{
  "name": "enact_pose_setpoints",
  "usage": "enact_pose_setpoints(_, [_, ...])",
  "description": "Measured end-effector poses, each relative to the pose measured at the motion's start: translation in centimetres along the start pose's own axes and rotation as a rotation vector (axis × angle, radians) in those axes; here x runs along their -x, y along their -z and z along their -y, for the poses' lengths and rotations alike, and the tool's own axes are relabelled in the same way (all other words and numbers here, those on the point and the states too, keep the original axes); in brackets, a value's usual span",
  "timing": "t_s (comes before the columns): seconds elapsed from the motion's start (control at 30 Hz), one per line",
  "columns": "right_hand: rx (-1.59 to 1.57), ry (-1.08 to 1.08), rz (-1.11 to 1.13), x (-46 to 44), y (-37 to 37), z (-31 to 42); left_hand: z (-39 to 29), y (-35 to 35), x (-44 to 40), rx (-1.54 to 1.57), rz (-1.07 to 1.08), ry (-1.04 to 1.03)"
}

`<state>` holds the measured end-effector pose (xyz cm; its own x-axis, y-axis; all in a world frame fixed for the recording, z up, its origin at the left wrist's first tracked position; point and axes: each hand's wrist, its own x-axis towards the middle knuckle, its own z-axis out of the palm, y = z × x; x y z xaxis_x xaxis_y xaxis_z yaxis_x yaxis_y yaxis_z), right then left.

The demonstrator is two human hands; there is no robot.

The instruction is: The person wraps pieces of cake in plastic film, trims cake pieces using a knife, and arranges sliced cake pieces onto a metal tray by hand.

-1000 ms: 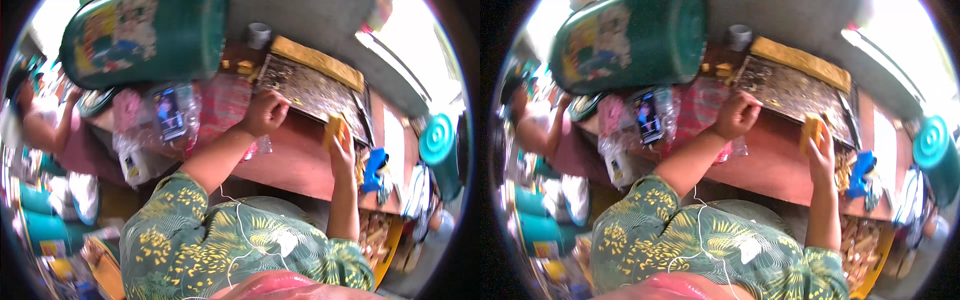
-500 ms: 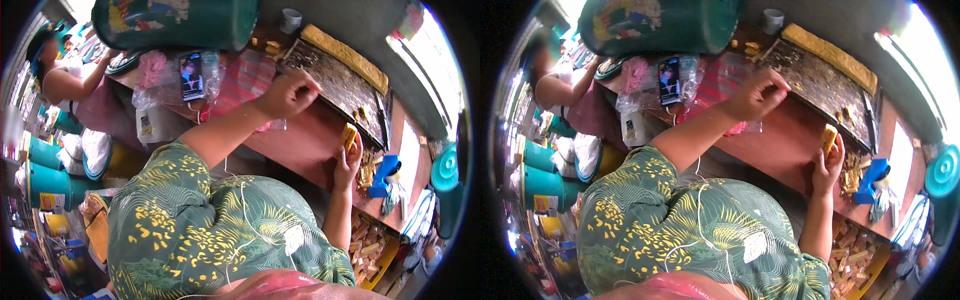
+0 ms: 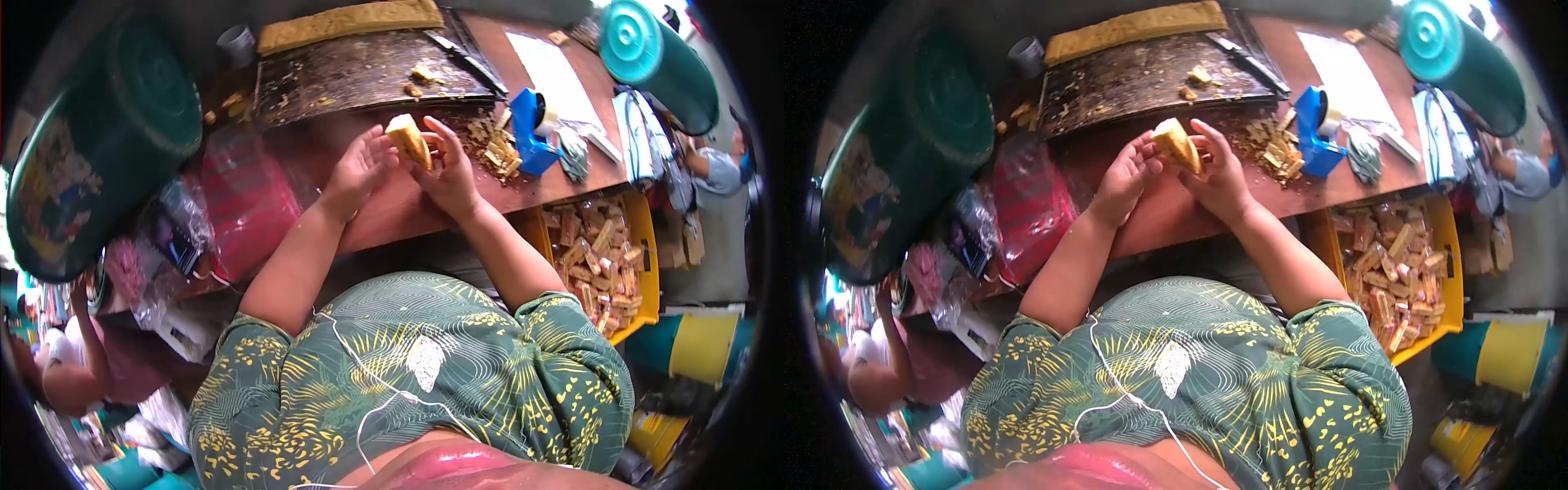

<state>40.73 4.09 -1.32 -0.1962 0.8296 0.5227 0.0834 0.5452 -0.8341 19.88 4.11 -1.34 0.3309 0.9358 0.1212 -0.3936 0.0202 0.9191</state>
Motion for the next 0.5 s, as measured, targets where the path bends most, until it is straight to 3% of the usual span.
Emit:
enact_pose_setpoints(0.03, [0.064, 0.008, -0.015, -0.1, -0.1, 1.3, -0.8, -1.2, 0.3, -0.002, 0.016, -0.07])
enact_pose_setpoints(0.13, [0.041, -0.065, -0.048, -0.4, -0.9, 1.9, -2.4, -1.9, 0.7, 0.061, 0.128, -0.023])
enact_pose_setpoints(0.23, [0.29, 0.013, 0.019, -1.8, -0.9, 2.6, -3.9, -1.8, 0.7, 0.096, 0.159, 0.058])
enact_pose_setpoints(0.33, [0.455, 0.109, 0.103, -3.6, -0.7, 4.3, -2.2, -0.8, 0.9, 0.063, -0.004, 0.018])
enact_pose_setpoints(0.37, [0.511, 0.126, 0.148, -4.3, -0.4, 5.2, -0.3, -0.1, 0.3, -0.032, -0.084, -0.127])
enact_pose_setpoints(0.47, [0.553, 0.095, 0.298, -5.2, 0.4, 6.3, -1.9, 0.4, 0.3, -0.832, -0.223, -0.542])
enact_pose_setpoints(0.5, [0.528, 0.046, 0.351, -5.5, 0.6, 7.0, -2.8, 0.2, 0.3, -0.874, -0.193, -0.6])
